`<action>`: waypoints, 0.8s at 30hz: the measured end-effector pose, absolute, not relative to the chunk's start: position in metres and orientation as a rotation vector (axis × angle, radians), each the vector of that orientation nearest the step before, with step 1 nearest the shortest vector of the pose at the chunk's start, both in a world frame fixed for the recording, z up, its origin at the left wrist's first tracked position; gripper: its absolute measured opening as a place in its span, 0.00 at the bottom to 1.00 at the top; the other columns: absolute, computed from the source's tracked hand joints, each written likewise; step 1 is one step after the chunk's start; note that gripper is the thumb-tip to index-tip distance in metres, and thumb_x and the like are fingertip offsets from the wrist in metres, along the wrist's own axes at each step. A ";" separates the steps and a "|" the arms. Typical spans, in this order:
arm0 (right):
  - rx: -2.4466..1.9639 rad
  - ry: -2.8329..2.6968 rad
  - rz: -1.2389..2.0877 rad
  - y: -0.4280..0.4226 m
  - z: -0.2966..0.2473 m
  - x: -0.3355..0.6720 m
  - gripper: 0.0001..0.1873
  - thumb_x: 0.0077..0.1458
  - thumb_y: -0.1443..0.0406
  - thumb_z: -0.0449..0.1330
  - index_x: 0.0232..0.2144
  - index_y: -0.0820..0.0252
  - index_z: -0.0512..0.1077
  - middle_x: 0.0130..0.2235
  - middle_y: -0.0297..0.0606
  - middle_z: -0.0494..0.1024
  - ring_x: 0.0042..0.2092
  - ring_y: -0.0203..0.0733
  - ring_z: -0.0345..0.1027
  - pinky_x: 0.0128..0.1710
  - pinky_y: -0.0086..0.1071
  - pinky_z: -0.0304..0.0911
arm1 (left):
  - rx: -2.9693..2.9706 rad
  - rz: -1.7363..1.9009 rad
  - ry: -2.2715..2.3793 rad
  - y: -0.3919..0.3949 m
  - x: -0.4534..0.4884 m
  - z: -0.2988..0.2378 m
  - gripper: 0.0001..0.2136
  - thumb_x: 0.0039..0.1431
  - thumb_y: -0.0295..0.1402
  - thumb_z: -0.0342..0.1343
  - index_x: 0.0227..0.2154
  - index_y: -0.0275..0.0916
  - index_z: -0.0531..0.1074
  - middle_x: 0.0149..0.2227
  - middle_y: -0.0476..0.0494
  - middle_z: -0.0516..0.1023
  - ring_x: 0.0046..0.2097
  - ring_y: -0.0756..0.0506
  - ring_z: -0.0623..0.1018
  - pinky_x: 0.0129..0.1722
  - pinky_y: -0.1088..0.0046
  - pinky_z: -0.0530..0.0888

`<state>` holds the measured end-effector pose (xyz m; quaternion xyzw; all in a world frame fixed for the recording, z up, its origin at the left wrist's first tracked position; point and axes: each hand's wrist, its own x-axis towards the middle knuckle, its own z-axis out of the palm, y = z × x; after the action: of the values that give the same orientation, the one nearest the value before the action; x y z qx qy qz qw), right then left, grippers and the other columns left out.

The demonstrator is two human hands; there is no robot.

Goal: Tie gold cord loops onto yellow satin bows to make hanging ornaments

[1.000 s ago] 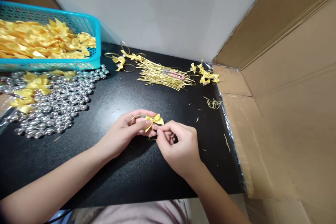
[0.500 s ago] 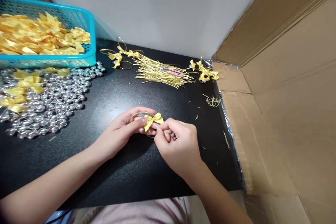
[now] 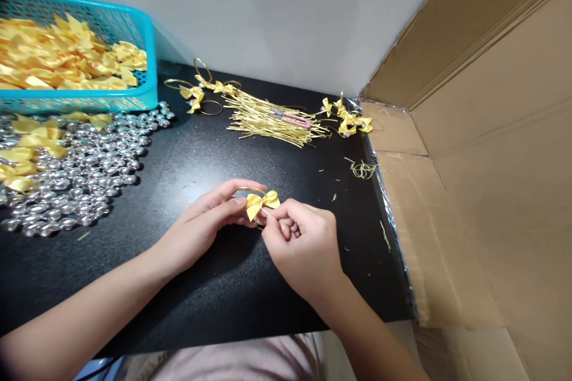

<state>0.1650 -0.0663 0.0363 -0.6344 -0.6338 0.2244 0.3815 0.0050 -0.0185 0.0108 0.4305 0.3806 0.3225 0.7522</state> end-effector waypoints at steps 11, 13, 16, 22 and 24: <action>-1.634 -1.563 0.631 -0.065 0.036 0.165 0.09 0.48 0.72 0.57 0.18 0.62 0.69 0.16 0.25 0.58 0.19 0.27 0.51 0.19 0.22 0.51 | 1.099 0.696 0.861 -0.019 0.003 0.007 0.12 0.62 0.37 0.52 0.43 0.39 0.77 0.43 0.45 0.81 0.46 0.44 0.76 0.47 0.71 0.70; -1.643 -1.544 0.656 -0.065 0.036 0.164 0.09 0.48 0.71 0.57 0.18 0.62 0.69 0.16 0.25 0.58 0.19 0.27 0.51 0.19 0.23 0.51 | 1.119 0.712 0.862 -0.019 0.002 0.007 0.12 0.61 0.37 0.54 0.42 0.38 0.77 0.42 0.45 0.80 0.47 0.43 0.76 0.49 0.71 0.69; -1.644 -1.529 0.666 -0.065 0.036 0.163 0.10 0.48 0.71 0.57 0.17 0.62 0.68 0.16 0.25 0.57 0.19 0.27 0.50 0.18 0.22 0.50 | 1.122 0.707 0.855 -0.019 0.002 0.008 0.12 0.59 0.38 0.56 0.41 0.36 0.76 0.41 0.43 0.81 0.45 0.43 0.77 0.48 0.70 0.69; -1.638 -1.521 0.681 -0.065 0.037 0.163 0.10 0.48 0.71 0.57 0.17 0.61 0.68 0.16 0.25 0.57 0.19 0.27 0.50 0.18 0.22 0.50 | 1.104 0.718 0.842 -0.018 0.004 0.007 0.10 0.59 0.37 0.57 0.40 0.37 0.76 0.41 0.44 0.82 0.45 0.44 0.78 0.48 0.72 0.70; -1.636 -1.518 0.675 -0.066 0.037 0.163 0.10 0.48 0.71 0.57 0.17 0.62 0.68 0.16 0.25 0.57 0.19 0.27 0.50 0.18 0.22 0.50 | 1.096 0.733 0.831 -0.018 0.005 0.006 0.09 0.60 0.36 0.56 0.39 0.38 0.77 0.40 0.45 0.82 0.45 0.45 0.78 0.48 0.73 0.70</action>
<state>0.1630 -0.0656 0.0365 -0.6450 -0.5983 0.2661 0.3938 0.0046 -0.0184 0.0057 0.4942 0.3745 0.3304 0.7116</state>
